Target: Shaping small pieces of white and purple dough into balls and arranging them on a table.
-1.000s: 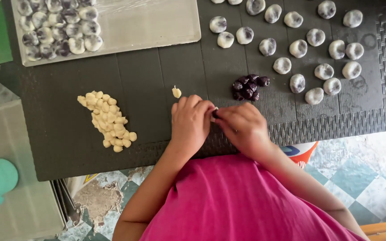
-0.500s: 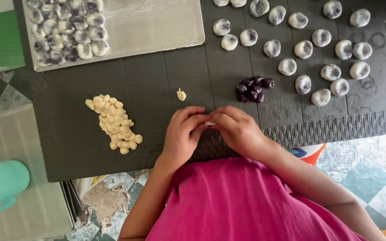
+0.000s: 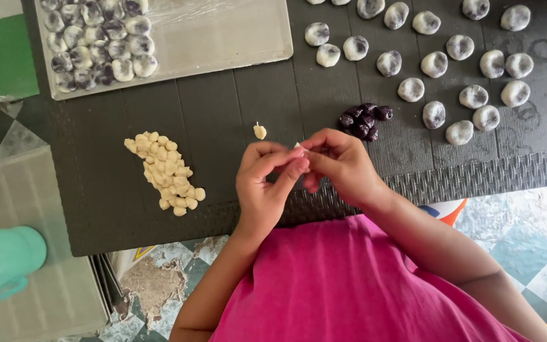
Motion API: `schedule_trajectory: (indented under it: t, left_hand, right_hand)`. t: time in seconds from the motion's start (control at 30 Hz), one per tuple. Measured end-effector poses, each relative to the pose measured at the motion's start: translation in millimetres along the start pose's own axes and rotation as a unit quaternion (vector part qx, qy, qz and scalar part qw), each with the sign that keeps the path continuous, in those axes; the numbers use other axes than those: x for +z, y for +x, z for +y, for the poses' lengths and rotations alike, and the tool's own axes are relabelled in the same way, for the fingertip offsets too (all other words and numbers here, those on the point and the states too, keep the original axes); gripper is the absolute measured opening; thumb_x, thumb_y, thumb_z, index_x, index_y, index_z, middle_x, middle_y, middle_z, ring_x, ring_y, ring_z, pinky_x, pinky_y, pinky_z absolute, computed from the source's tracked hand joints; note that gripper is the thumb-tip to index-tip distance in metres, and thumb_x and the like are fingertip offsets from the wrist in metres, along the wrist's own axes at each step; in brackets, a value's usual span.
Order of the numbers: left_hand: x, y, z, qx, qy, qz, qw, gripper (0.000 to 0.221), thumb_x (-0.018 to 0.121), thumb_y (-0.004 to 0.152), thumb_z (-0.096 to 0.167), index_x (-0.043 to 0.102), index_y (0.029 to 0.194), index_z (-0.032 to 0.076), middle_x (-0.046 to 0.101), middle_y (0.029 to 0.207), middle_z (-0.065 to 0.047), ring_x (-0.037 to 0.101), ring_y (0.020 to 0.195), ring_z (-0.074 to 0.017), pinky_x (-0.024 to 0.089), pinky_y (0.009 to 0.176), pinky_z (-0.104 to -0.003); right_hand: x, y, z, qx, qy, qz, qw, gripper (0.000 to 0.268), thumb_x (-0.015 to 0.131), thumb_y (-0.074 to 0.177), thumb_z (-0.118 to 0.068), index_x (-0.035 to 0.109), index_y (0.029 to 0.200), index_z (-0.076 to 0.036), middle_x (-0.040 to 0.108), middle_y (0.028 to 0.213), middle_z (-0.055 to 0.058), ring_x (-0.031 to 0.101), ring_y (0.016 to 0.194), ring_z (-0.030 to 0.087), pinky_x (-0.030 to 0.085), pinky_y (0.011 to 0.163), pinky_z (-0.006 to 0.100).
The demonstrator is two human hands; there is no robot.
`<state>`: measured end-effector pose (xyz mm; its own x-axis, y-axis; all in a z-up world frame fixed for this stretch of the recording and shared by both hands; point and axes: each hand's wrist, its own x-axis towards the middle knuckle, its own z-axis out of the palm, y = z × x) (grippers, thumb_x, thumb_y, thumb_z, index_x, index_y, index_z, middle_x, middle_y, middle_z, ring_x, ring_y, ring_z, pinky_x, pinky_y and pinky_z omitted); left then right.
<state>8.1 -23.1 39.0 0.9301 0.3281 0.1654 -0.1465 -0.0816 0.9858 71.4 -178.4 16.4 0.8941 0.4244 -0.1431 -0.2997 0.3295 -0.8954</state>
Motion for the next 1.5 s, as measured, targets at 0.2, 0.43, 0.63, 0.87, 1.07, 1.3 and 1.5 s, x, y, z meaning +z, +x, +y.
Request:
schedule_trajectory:
  t: [0.2,0.43,0.63,0.87,1.07,1.3,1.5]
  left_hand:
    - [-12.8,1.5,-13.4,0.064,0.123,0.008,0.99,0.023,0.089,0.088,0.01,0.082,0.11,0.013,0.081,0.111,-0.009,0.079,0.1,-0.0264,0.061,0.087,-0.036]
    - [-32.5,-3.3,-43.8,0.201,0.381,-0.097,0.897,0.016,0.077,0.098,0.036,0.082,0.11,0.027,0.076,0.122,0.008,0.067,0.109,-0.0217,0.045,0.093,-0.039]
    - [-17.8,1.1,-47.9,0.109,0.288,-0.035,0.951,0.03,0.092,0.083,0.02,0.075,0.109,0.022,0.079,0.088,0.011,0.072,0.085,-0.0145,0.049,0.088,-0.032]
    - [-23.4,1.9,-24.8,0.151,0.229,-0.048,0.96,0.018,0.062,0.101,0.0,0.068,0.116,0.007,0.076,0.112,-0.012,0.072,0.098,-0.0362,0.053,0.088,-0.046]
    - [-28.8,-15.1,-60.2,0.22,0.316,-0.044,0.922,0.028,0.069,0.09,0.003,0.075,0.112,0.018,0.075,0.101,0.008,0.07,0.097,-0.0171,0.045,0.095,-0.037]
    - [-28.8,-11.6,-48.5,0.223,0.281,0.017,0.933,0.032,0.061,0.092,-0.006,0.072,0.114,0.015,0.076,0.11,0.003,0.07,0.093,-0.0197,0.048,0.089,-0.036]
    - [-32.6,1.6,-40.9,0.216,0.252,0.016,0.943,0.022,0.062,0.095,-0.004,0.073,0.103,0.014,0.074,0.119,-0.003,0.07,0.097,-0.0266,0.05,0.088,-0.039]
  right_hand:
    - [-7.0,-6.0,-4.1,0.028,-0.153,-0.038,0.987,0.026,0.07,0.102,-0.014,0.074,0.114,0.008,0.073,0.072,0.019,0.075,0.059,0.024,0.064,0.058,0.035]
    - [-9.7,2.9,15.3,-0.331,-0.557,-0.062,0.759,0.017,0.066,0.103,-0.008,0.079,0.113,-0.005,0.065,0.091,0.011,0.068,0.079,0.032,0.059,0.072,0.041]
    - [-10.7,3.4,3.3,-0.339,-0.518,-0.067,0.783,0.033,0.069,0.096,-0.001,0.075,0.129,-0.001,0.074,0.087,0.007,0.071,0.079,0.028,0.061,0.076,0.04]
    - [12.8,72.4,-61.3,0.059,-0.541,-0.292,0.786,0.04,0.078,0.092,-0.033,0.067,0.116,-0.002,0.071,0.086,0.022,0.073,0.082,0.046,0.056,0.085,0.058]
    - [30.7,67.5,-43.4,0.069,-0.759,-0.318,0.564,0.061,0.083,0.089,-0.038,0.053,0.133,-0.009,0.06,0.119,0.018,0.076,0.091,0.049,0.064,0.079,0.06]
    - [35.7,76.6,-51.7,0.133,-0.695,-0.36,0.608,0.07,0.091,0.082,-0.029,0.051,0.134,-0.007,0.059,0.124,0.027,0.072,0.101,0.059,0.06,0.087,0.068]
    - [27.3,73.3,-43.6,0.123,-0.687,-0.346,0.627,0.064,0.087,0.087,-0.033,0.053,0.137,-0.011,0.059,0.123,0.024,0.071,0.102,0.059,0.061,0.084,0.068]
